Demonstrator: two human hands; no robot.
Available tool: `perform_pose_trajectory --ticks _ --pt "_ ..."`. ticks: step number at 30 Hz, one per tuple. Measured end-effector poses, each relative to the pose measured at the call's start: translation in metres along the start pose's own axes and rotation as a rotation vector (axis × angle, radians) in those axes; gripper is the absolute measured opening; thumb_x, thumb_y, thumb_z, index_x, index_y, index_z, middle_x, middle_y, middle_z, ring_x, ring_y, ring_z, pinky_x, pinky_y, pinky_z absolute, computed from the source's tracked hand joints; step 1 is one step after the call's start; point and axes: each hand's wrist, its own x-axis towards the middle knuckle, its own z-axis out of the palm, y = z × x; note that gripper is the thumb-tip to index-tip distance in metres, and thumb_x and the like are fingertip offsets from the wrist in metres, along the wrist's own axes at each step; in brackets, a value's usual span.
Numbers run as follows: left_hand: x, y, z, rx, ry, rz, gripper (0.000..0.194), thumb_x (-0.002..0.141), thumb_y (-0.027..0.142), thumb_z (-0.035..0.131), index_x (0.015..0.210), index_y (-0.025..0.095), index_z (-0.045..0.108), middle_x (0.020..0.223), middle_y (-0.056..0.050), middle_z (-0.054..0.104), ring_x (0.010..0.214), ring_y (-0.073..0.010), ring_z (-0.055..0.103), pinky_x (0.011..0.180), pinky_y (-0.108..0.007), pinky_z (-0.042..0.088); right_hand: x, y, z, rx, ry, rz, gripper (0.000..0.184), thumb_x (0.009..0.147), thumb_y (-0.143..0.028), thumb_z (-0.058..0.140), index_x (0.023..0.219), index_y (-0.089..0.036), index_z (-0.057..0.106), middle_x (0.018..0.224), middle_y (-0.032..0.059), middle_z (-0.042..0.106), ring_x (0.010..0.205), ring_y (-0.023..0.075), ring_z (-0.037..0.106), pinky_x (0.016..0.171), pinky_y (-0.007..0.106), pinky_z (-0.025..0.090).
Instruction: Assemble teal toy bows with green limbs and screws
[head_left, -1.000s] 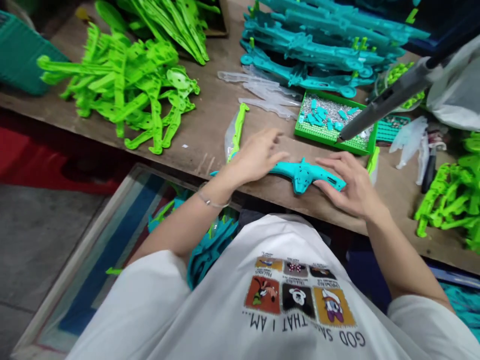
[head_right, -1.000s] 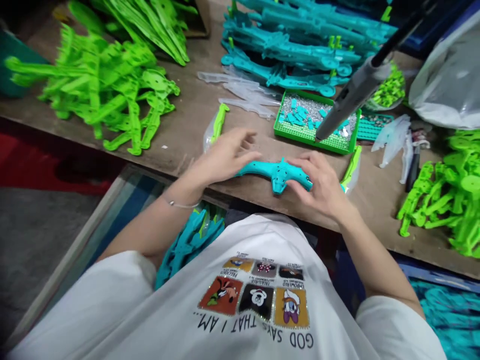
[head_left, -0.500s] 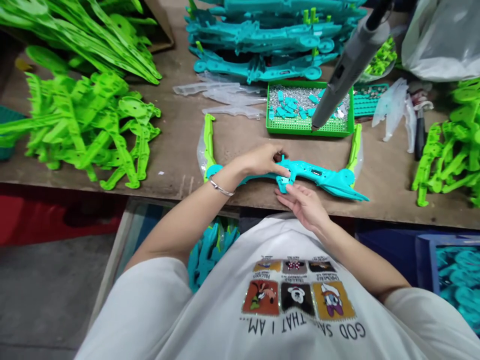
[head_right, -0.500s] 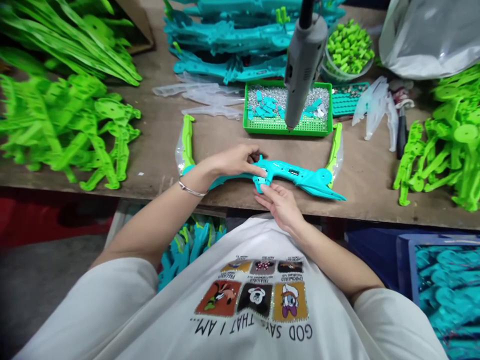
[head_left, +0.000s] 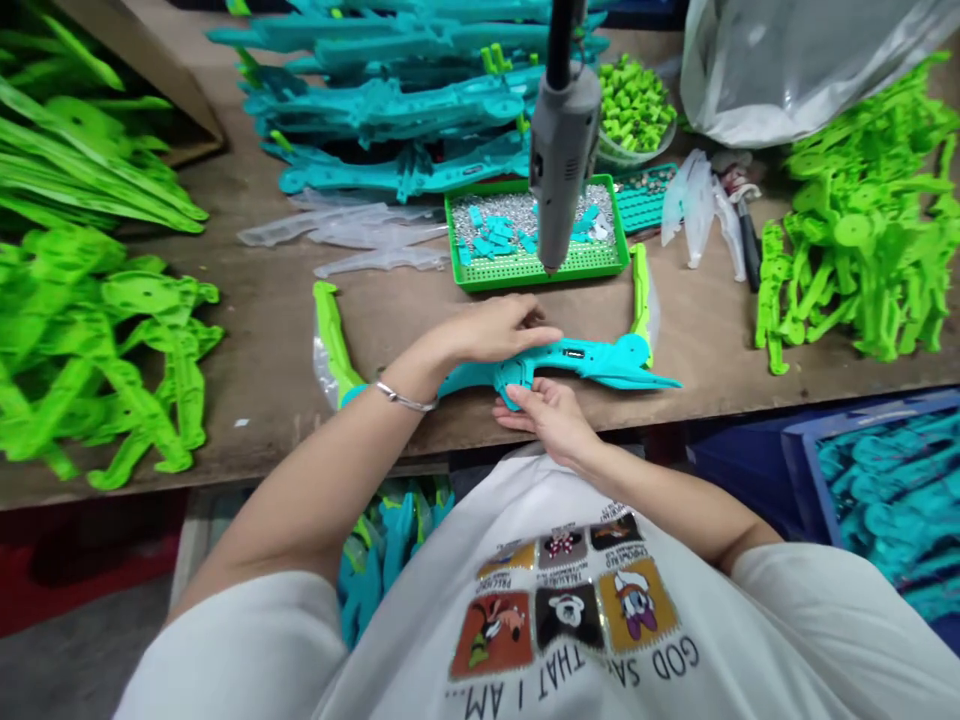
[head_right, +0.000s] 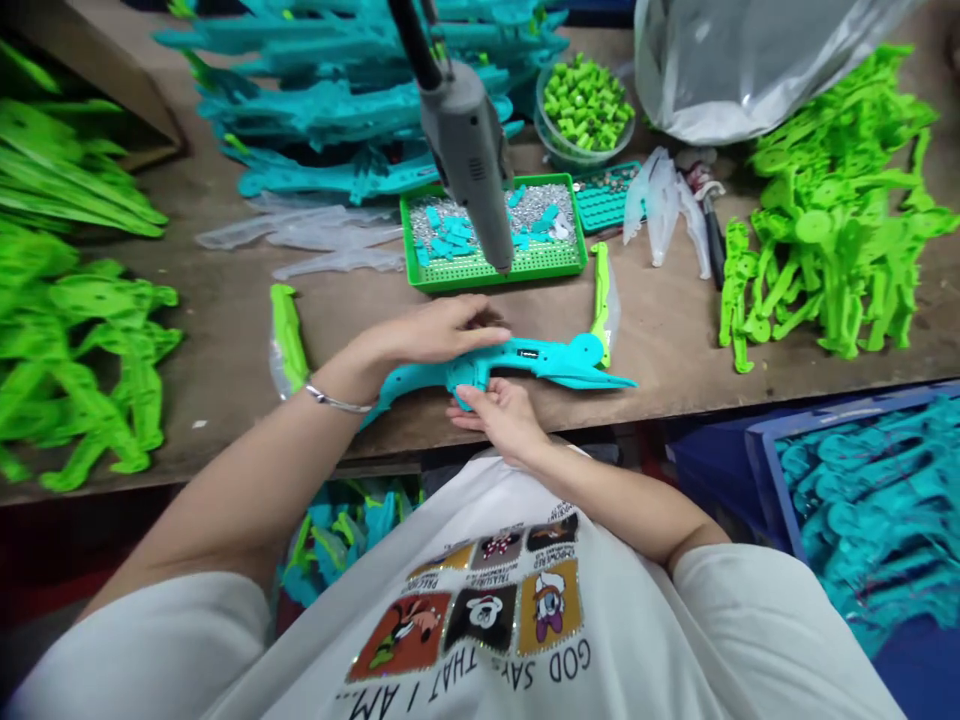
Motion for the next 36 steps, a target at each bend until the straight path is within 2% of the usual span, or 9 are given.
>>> perform_pose_trajectory --ticks 3,5,7,10,15,18,24,28,36 --pt "0.033 0.042 0.015 0.134 -0.079 0.001 0.071 0.107 0.06 0.022 0.101 0.012 0.075 0.103 -0.016 0.077 0.093 -0.0256 0.071 0.083 -0.033 0.048 -0.001 -0.001 0.0 0.007 0.006 0.007 0.053 0.061 -0.048 0.096 0.088 -0.018 0.061 0.079 0.0018 0.074 0.076 0.0185 0.077 0.085 0.04 0.067" --pt "0.049 0.063 0.033 0.199 -0.111 -0.058 0.081 0.107 0.062 0.014 0.097 0.011 0.077 0.101 -0.02 0.078 0.095 -0.0286 0.074 0.082 -0.034 0.049 -0.002 -0.003 0.001 0.016 -0.003 -0.007 0.053 0.062 -0.047 0.095 0.09 -0.018 0.062 0.085 0.003 0.076 0.079 0.0202 0.077 0.089 0.045 0.067" --pt "0.056 0.073 0.051 0.25 -0.066 -0.137 0.086 0.106 0.066 0.013 0.101 0.01 0.078 0.105 -0.023 0.078 0.102 -0.0324 0.075 0.084 -0.036 0.051 -0.002 -0.006 0.003 0.031 -0.024 -0.037 0.053 0.062 -0.046 0.095 0.096 -0.019 0.065 0.099 0.0052 0.078 0.087 0.0223 0.077 0.091 0.047 0.067" --pt "0.056 0.074 0.067 0.304 0.031 -0.207 0.088 0.105 0.069 0.013 0.108 0.01 0.078 0.111 -0.024 0.077 0.109 -0.0331 0.074 0.09 -0.037 0.052 -0.002 -0.007 0.008 0.062 -0.033 -0.06 0.052 0.062 -0.043 0.094 0.101 -0.021 0.069 0.116 0.0063 0.077 0.1 0.0252 0.076 0.094 0.046 0.066" --pt "0.051 0.071 0.066 0.355 0.063 -0.216 0.089 0.105 0.067 0.012 0.105 0.009 0.08 0.109 -0.025 0.077 0.108 -0.0351 0.075 0.089 -0.04 0.054 -0.004 -0.01 0.004 0.115 -0.063 -0.058 0.05 0.059 -0.039 0.095 0.1 -0.02 0.073 0.113 0.0051 0.079 0.104 0.025 0.074 0.1 0.044 0.062" --pt "0.049 0.071 0.063 0.324 0.063 -0.196 0.091 0.104 0.069 0.013 0.103 0.008 0.08 0.107 -0.027 0.077 0.105 -0.0389 0.075 0.088 -0.044 0.054 -0.019 -0.023 -0.023 0.153 -0.041 -0.077 0.044 0.061 -0.038 0.095 0.095 -0.018 0.075 0.103 0.0051 0.081 0.102 0.0229 0.075 0.107 0.042 0.057" --pt "0.047 0.07 0.06 0.29 0.076 -0.226 0.091 0.101 0.075 0.016 0.102 0.012 0.081 0.106 -0.025 0.077 0.106 -0.0394 0.074 0.089 -0.045 0.053 -0.047 -0.051 -0.08 0.343 0.248 -0.24 0.045 0.072 -0.052 0.09 0.104 -0.023 0.075 0.114 0.0047 0.08 0.113 0.0232 0.075 0.112 0.044 0.055" --pt "0.044 0.073 0.06 0.346 0.096 -0.204 0.093 0.102 0.074 0.012 0.104 0.012 0.082 0.104 -0.025 0.078 0.103 -0.0395 0.075 0.086 -0.046 0.053 -0.045 -0.051 -0.081 0.354 0.281 -0.287 0.041 0.07 -0.046 0.093 0.096 -0.02 0.074 0.106 0.0043 0.082 0.104 0.0234 0.077 0.109 0.046 0.057" --pt "0.042 0.074 0.061 0.399 0.092 -0.185 0.095 0.102 0.073 0.007 0.107 0.014 0.081 0.102 -0.025 0.078 0.1 -0.0388 0.075 0.083 -0.044 0.052 -0.038 -0.052 -0.082 0.358 0.313 -0.301 0.045 0.072 -0.048 0.091 0.1 -0.017 0.075 0.106 0.0079 0.081 0.106 0.026 0.077 0.105 0.049 0.06"
